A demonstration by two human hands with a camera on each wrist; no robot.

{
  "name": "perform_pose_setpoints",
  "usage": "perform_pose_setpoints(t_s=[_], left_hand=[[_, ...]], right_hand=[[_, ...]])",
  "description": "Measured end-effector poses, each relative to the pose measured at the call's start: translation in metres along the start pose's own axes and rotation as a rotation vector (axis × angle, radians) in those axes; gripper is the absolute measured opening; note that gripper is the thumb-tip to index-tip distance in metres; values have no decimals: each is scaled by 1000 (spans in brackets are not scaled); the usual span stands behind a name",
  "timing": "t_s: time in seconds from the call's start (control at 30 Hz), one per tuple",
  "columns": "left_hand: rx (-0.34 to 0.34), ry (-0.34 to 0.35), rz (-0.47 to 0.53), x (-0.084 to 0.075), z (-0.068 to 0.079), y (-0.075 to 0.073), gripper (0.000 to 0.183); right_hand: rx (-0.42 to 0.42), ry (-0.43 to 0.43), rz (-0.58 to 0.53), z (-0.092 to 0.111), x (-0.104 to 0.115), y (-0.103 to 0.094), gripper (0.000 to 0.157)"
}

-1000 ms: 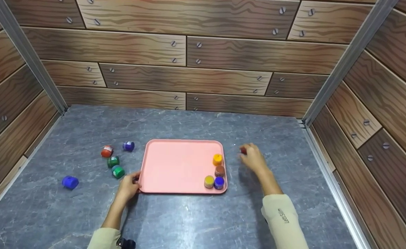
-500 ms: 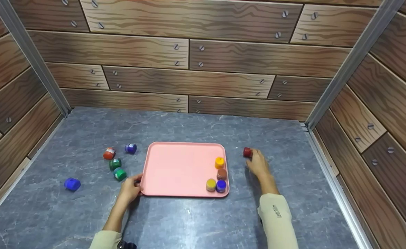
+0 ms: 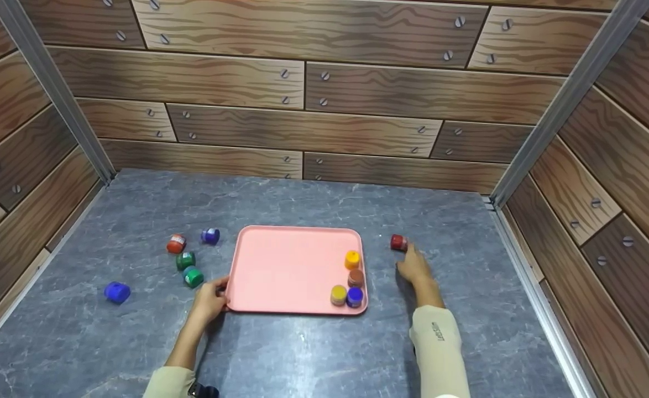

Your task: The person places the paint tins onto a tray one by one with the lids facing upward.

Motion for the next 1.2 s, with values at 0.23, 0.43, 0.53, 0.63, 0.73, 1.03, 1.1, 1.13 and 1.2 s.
perform_pose_setpoints(t_s=[0.23,0.43,0.53,0.63,0.73,1.03,1.1,1.13,1.2], left_hand=[[6,-6,14,-1,1,1,50],[9,-9,18,0,2,1,51],[4,-6,19,0,2,0,51],[4,-4,11,0,0,-1,51],[6,0,5,-1,-1,-1,51],[3,7,16,-1,1,-1,49],[1,9,11,-1,1,-1,49],[1,11,14,-1,1,-1,48],[3,10,16,-1,1,-1,48]], right_hand=[[-16,-20,4,0,-7,-1,47],[-36,-79,44,0,-7,-2,44],[-53,-71,27,-2,-4,0,44],[-72,-15,-40,-6,-1,2,53],[-87,20,-109,-10,0,2,59],[-203,34,-174,-10,1,5,30],[-238,10,-207,-10,3,6,21],[-251,-11,-228,-10,4,6,17],[-274,-64,-245,-10,4,7,12]])
Point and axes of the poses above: each hand's wrist, its own z-axis away from the middle knuckle, its own y-axis out of the palm, x = y × z, the point moved 1 cm from there along -z, towards the middle knuckle, and after that the axes turned 14 degrees about -x, right-handed, at the moved point
